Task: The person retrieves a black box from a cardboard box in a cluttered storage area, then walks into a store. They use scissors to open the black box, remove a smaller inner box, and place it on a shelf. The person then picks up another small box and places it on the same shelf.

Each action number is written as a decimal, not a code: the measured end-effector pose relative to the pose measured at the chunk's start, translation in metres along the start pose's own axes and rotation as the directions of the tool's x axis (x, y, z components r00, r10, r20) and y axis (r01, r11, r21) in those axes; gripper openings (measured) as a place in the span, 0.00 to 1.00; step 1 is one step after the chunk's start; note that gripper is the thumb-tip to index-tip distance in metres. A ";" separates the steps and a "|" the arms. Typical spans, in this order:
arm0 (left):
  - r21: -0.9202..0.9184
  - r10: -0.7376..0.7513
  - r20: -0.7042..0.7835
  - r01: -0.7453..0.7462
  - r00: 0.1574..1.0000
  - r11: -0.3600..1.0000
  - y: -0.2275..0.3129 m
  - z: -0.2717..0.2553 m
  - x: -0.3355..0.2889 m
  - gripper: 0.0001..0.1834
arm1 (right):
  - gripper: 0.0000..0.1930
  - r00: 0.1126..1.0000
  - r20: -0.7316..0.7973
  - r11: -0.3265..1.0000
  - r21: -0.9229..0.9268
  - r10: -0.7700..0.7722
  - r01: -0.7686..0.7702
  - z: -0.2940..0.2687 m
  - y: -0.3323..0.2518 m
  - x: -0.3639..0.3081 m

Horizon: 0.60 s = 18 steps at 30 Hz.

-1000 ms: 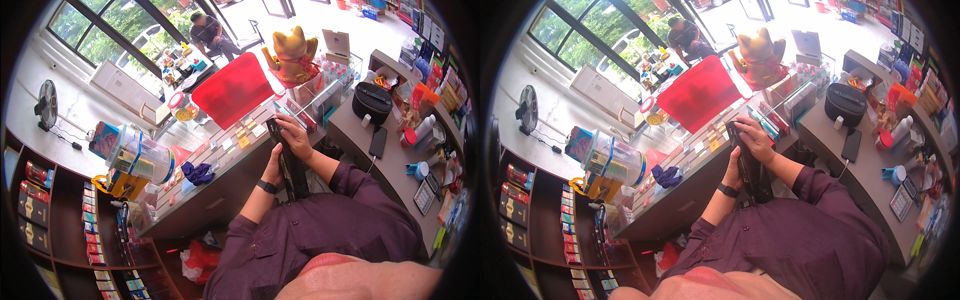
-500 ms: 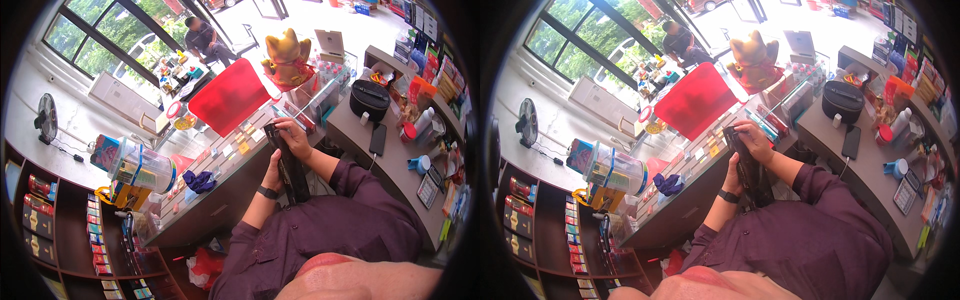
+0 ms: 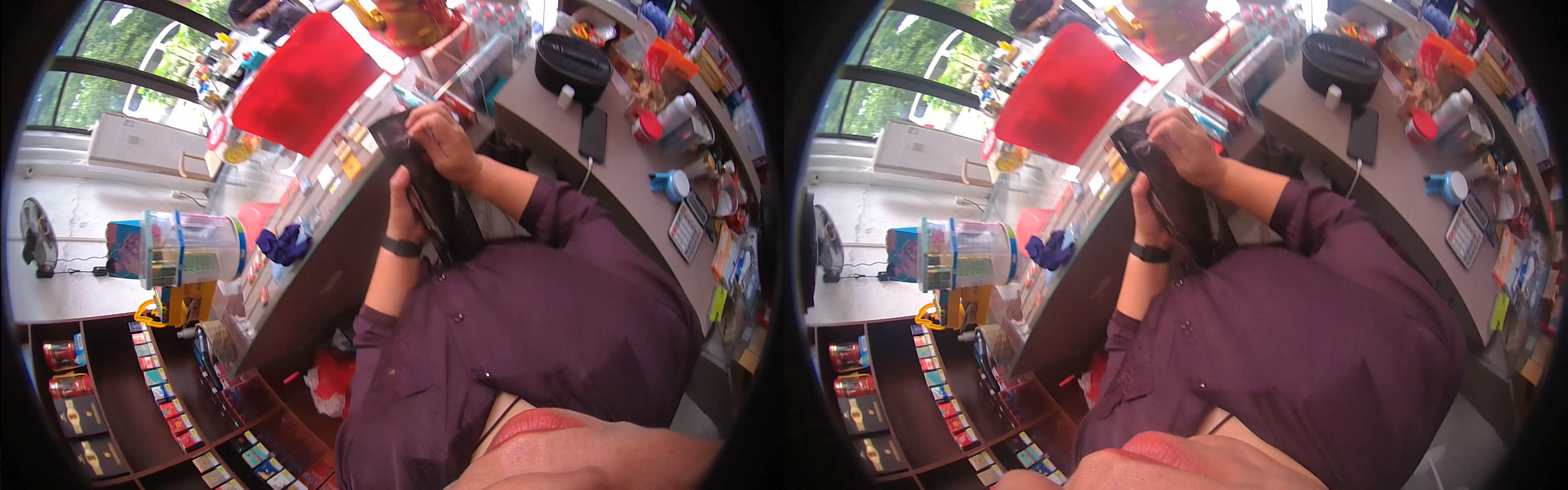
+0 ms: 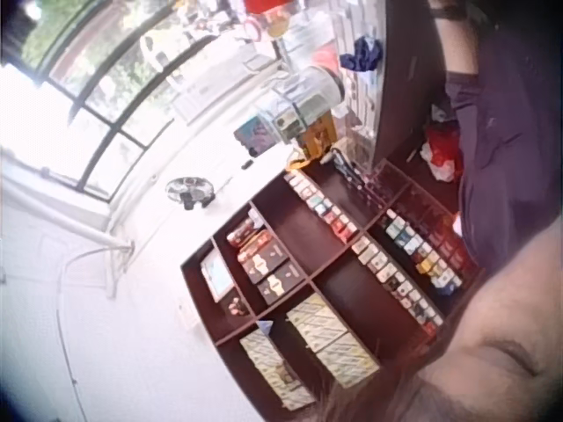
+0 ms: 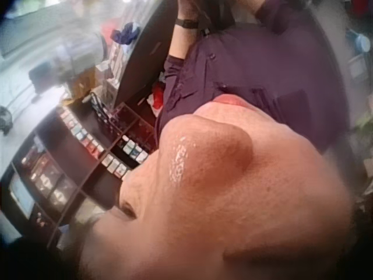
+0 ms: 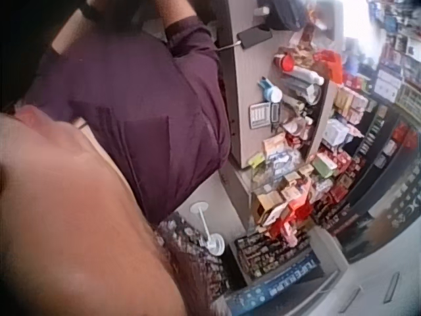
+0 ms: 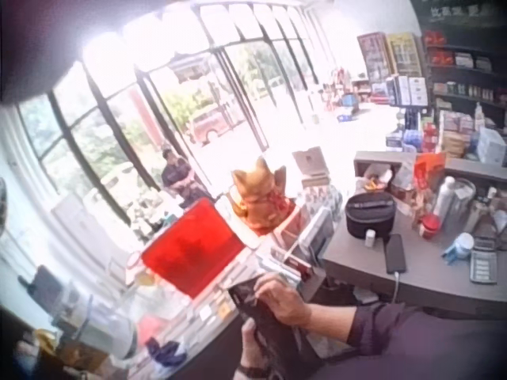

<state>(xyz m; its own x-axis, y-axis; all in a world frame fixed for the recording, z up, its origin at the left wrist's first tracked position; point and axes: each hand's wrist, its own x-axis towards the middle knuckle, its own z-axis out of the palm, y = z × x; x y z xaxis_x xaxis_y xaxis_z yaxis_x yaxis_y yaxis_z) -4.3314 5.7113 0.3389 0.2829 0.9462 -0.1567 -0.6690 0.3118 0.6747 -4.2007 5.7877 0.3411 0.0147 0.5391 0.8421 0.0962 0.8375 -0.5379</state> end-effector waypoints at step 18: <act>-0.019 -0.043 0.206 0.048 0.978 0.999 -0.005 0.014 0.000 0.44 | 0.05 0.673 0.027 0.441 0.736 0.739 -0.513 -0.009 0.031 -0.007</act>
<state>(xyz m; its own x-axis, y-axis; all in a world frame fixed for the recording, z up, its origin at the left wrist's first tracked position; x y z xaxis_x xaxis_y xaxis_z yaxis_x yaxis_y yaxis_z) -4.3183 5.7085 0.3453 0.4467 0.8941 -0.0334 -0.6679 0.3581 0.6524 -4.1885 5.8088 0.3187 0.0544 0.9842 0.1684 -0.6980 0.1581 -0.6984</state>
